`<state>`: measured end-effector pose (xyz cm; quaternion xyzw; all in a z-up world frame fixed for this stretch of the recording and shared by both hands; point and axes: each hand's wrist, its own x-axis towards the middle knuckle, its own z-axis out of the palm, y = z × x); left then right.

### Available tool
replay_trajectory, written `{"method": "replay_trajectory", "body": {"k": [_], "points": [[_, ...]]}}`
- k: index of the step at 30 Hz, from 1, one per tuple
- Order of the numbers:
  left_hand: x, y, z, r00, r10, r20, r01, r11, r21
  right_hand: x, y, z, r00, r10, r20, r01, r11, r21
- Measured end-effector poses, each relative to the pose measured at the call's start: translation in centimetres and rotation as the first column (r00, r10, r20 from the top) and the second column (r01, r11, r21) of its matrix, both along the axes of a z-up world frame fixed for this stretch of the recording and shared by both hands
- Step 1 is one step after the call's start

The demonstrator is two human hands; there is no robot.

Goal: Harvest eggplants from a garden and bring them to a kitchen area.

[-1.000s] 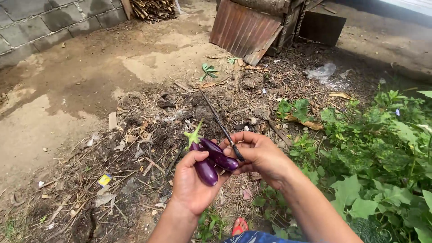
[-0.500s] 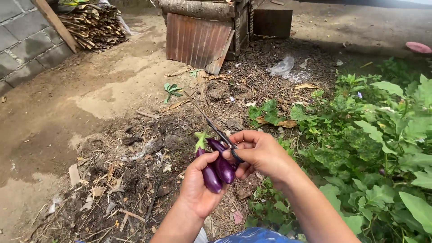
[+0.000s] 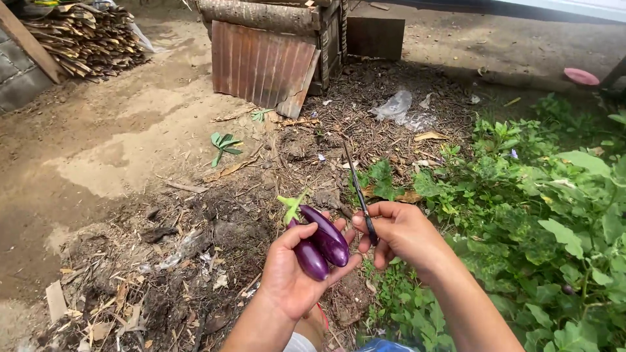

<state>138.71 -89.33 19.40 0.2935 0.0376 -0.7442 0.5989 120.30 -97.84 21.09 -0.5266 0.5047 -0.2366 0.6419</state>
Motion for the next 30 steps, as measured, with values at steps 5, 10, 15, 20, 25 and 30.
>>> {"method": "replay_trajectory", "body": {"k": [5,10,15,20,25,30], "points": [[6.9,-8.2,-3.2,0.998,0.045,-0.046,-0.046,0.999,-0.029,9.5,-8.6,-0.2,0.987,0.150,-0.059,-0.151,0.988,-0.027],[16.0,-15.1,-2.7,0.996,0.085,0.035,-0.084,0.996,-0.025,20.5,-16.6,2.6,0.952,0.271,-0.141,-0.274,0.962,-0.008],[22.2,-19.7,0.0,0.950,0.298,0.097,-0.302,0.953,0.029,27.2,-22.3,1.4,0.916,0.394,-0.077,-0.401,0.894,-0.201],[27.6,-23.5,-0.9,0.888,0.460,0.021,-0.455,0.883,-0.115,33.9,-26.0,3.2,0.856,0.508,-0.098,-0.517,0.843,-0.148],[32.9,-28.2,-1.4,0.794,0.602,-0.089,-0.605,0.767,-0.212,40.2,-31.5,1.8,0.806,0.588,0.066,-0.570,0.802,-0.177],[39.9,-35.3,-3.1,0.766,0.633,-0.111,-0.626,0.696,-0.352,47.0,-38.4,1.0,0.857,0.495,0.144,-0.501,0.866,0.004]]}}
